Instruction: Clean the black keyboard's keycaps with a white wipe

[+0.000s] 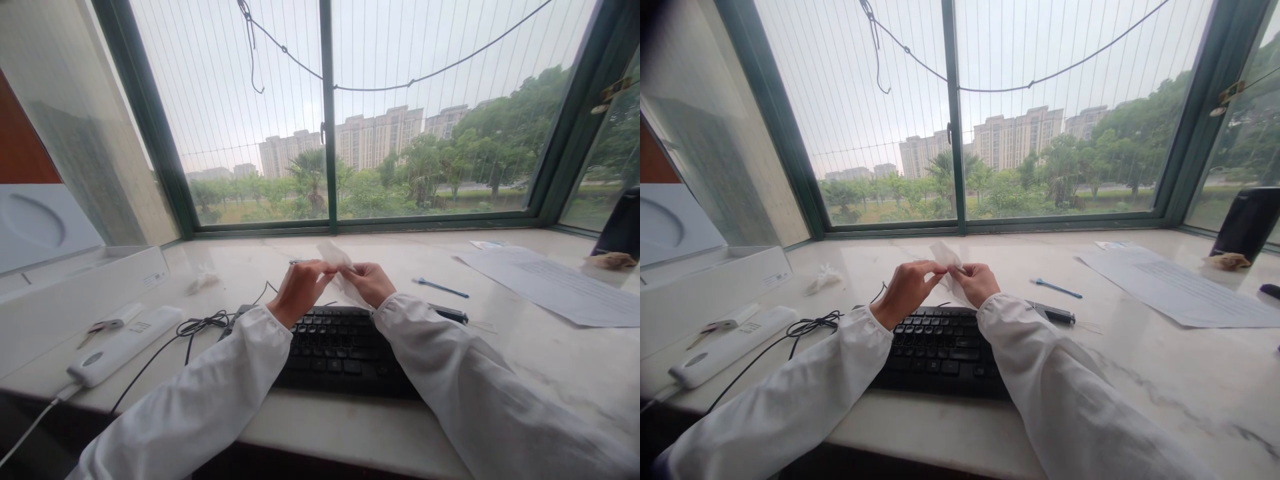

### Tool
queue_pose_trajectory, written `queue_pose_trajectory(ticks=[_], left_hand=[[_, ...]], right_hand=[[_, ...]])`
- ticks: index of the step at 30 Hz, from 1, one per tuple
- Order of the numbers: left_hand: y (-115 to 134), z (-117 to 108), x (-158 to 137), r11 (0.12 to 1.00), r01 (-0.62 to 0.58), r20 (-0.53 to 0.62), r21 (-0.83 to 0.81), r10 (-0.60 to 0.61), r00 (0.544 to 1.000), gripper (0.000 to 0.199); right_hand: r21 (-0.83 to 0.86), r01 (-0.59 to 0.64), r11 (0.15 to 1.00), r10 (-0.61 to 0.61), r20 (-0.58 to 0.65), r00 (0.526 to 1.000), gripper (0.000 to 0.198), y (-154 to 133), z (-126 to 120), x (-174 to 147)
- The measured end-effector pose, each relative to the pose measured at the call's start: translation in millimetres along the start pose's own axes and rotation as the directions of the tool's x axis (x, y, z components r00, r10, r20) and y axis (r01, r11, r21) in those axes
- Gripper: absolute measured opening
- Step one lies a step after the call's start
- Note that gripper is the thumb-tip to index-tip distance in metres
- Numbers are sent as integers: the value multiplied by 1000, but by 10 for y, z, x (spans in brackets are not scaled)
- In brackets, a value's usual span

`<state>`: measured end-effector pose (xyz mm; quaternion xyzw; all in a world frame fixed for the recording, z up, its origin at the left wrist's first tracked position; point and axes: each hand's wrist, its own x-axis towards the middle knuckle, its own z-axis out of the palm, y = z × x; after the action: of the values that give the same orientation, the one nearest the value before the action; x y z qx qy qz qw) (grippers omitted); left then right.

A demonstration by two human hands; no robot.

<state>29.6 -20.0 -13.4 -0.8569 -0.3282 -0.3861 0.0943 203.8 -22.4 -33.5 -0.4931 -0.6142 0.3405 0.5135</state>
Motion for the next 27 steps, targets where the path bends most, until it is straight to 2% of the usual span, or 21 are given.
queue_pose_trajectory(ticks=[6,12,16,20,27], left_hand=[[19,-7,8,1000,14,15,10,-14,1000,16],[-16,-8,11,999,3,-23,-43,-4,1000,19],[-4,-50,31,996,13,-40,-83,-16,999,14],[28,-70,38,995,33,-46,-91,-37,998,17],[42,-63,33,997,22,-65,-69,-26,998,22]], right_hand=[[26,9,1000,-11,54,999,47,21,36,28],[85,-11,996,3,92,996,47,-49,32,-38],[116,-93,989,91,25,996,49,-58,37,-13],[184,-169,968,184,-63,981,48,-6,25,61],[255,-208,944,229,-57,972,49,62,9,99]])
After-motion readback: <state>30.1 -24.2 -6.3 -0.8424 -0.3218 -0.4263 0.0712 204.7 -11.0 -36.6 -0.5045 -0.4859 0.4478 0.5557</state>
